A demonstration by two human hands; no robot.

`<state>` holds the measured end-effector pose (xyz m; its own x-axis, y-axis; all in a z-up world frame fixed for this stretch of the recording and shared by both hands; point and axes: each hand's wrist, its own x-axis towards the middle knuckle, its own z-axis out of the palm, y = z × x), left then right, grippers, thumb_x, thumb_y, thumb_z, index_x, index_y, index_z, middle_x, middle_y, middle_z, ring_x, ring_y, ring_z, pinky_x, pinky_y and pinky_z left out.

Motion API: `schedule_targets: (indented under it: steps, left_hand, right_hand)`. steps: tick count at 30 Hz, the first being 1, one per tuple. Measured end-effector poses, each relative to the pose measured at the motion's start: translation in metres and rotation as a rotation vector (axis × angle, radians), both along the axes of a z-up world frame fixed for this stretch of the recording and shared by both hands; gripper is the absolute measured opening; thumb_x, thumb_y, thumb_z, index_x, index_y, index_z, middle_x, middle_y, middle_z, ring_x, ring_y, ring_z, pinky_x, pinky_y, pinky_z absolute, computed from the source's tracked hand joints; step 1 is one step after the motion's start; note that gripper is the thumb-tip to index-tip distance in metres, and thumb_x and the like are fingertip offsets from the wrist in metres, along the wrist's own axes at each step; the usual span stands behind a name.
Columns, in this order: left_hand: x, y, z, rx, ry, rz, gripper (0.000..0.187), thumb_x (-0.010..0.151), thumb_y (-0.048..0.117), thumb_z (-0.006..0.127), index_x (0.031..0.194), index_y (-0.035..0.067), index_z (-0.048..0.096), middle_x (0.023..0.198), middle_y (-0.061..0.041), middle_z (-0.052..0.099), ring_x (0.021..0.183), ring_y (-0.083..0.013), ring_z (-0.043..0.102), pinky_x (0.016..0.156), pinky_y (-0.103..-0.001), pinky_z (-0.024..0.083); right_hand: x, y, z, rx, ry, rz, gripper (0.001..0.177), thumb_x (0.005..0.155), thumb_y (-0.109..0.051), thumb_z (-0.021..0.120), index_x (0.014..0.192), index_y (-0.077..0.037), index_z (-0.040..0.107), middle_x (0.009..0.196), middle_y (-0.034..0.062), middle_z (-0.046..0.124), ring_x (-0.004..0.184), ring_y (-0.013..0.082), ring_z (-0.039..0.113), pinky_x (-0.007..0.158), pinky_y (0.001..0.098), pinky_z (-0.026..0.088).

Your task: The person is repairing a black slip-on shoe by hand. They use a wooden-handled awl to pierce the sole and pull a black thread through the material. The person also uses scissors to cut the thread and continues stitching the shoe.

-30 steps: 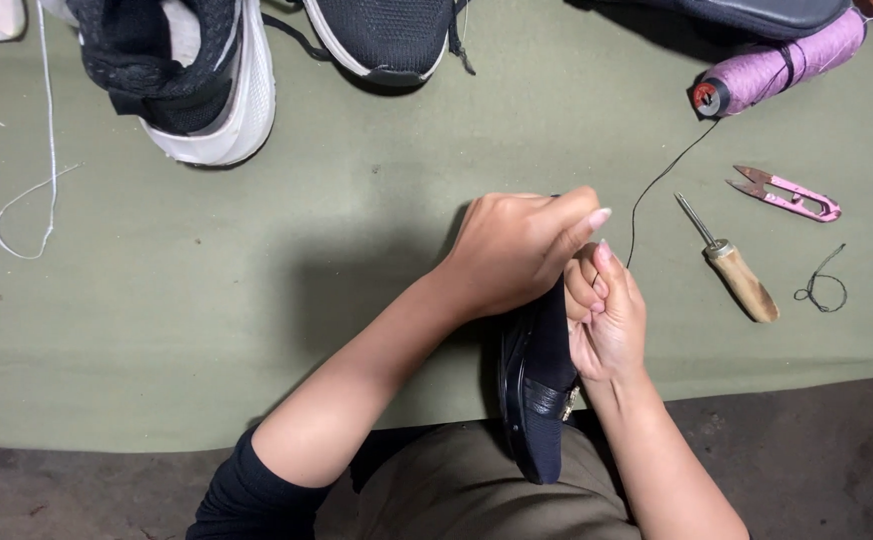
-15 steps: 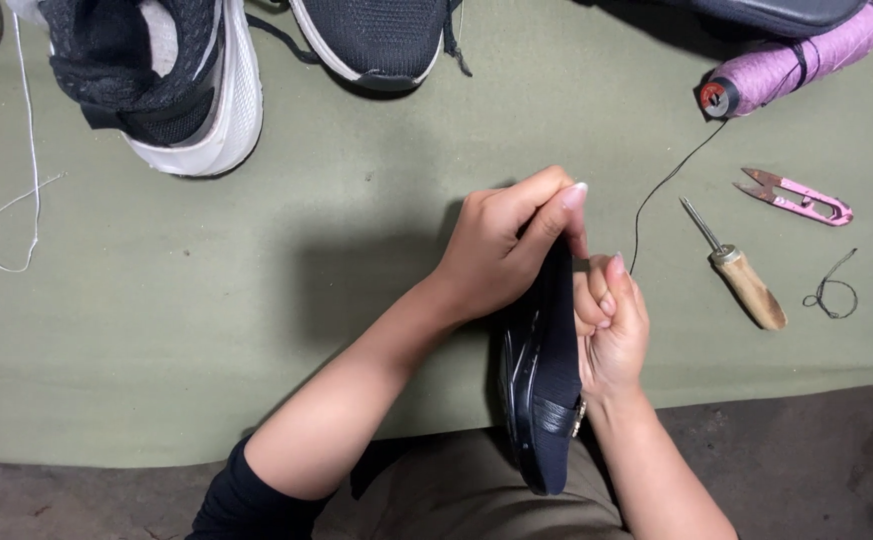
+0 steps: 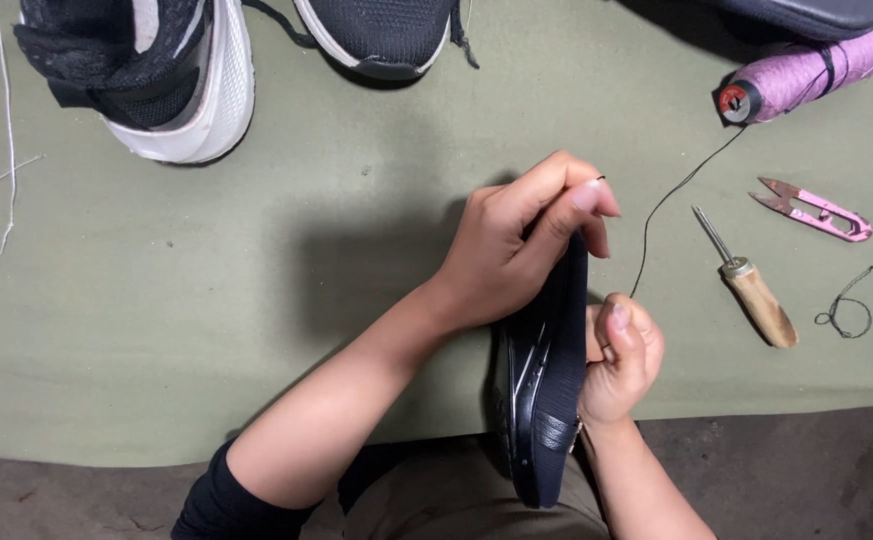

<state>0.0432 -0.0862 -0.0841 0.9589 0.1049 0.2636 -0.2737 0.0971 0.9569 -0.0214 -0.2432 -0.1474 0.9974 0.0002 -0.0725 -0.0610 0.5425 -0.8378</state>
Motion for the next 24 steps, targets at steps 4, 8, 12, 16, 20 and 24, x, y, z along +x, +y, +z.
schedule_targets:
  steps: [4,8,12,16,20,24]
  left_hand:
    - [-0.002,-0.003,-0.002,0.004,0.013,-0.022,0.025,0.113,0.022,0.044,0.100,0.018,0.064,0.073,0.002,0.071,0.061,-0.0152,0.066,0.067,-0.028,0.057]
    - [0.000,-0.001,-0.003,0.016,0.021,-0.020,0.023,0.113,0.023,0.044,0.103,0.018,0.064,0.073,0.002,0.072,0.062,-0.0146,0.065,0.068,-0.027,0.057]
    - [0.010,-0.003,-0.004,-0.063,0.187,0.012,0.026,0.111,0.024,0.045,0.098,0.016,0.066,0.061,0.003,0.067,0.048,-0.0080,0.054,0.055,-0.022,0.050]
    - [0.013,-0.003,0.011,-0.235,0.362,0.068,0.032,0.105,0.036,0.043,0.092,0.013,0.062,0.058,-0.001,0.056,0.048,-0.0045,0.041,0.052,-0.020,0.040]
    - [0.014,-0.003,0.007,-0.323,0.370,0.161,0.033,0.105,0.033,0.044,0.091,0.009,0.061,0.056,-0.002,0.052,0.046,-0.0065,0.037,0.046,-0.021,0.033]
    - [0.023,0.007,0.008,-0.491,0.391,-0.008,0.034,0.103,0.035,0.046,0.090,0.007,0.059,0.058,-0.009,0.057,0.038,-0.0078,0.036,0.038,-0.021,0.025]
  right_hand:
    - [-0.003,0.007,0.000,-0.031,-0.011,-0.107,0.042,0.092,-0.009,0.051,0.061,-0.019,0.024,0.048,-0.0058,0.018,0.039,0.0028,0.012,0.031,0.0223,0.013]
    - [-0.001,0.013,0.010,-0.018,0.023,-0.089,0.043,0.093,-0.009,0.051,0.062,-0.018,0.023,0.048,-0.0052,0.020,0.039,0.0024,0.014,0.032,0.0190,0.014]
    - [-0.001,0.020,0.016,-0.028,0.039,-0.131,0.043,0.091,-0.008,0.053,0.062,-0.019,0.024,0.047,-0.0048,0.018,0.038,0.0016,0.015,0.033,0.0188,0.015]
    - [0.002,0.010,0.032,-0.206,0.173,0.058,0.042,0.096,-0.019,0.048,0.063,-0.018,0.022,0.049,-0.0062,0.021,0.043,0.0056,0.017,0.042,0.0268,0.009]
    - [0.003,0.012,0.034,-0.231,0.162,0.073,0.043,0.095,-0.020,0.049,0.062,-0.019,0.021,0.049,-0.0062,0.019,0.044,0.0057,0.016,0.043,0.0264,0.008]
    - [0.003,0.013,0.038,-0.161,0.147,0.082,0.043,0.096,-0.022,0.050,0.064,-0.019,0.022,0.050,-0.0060,0.019,0.045,0.0064,0.016,0.043,0.0274,0.009]
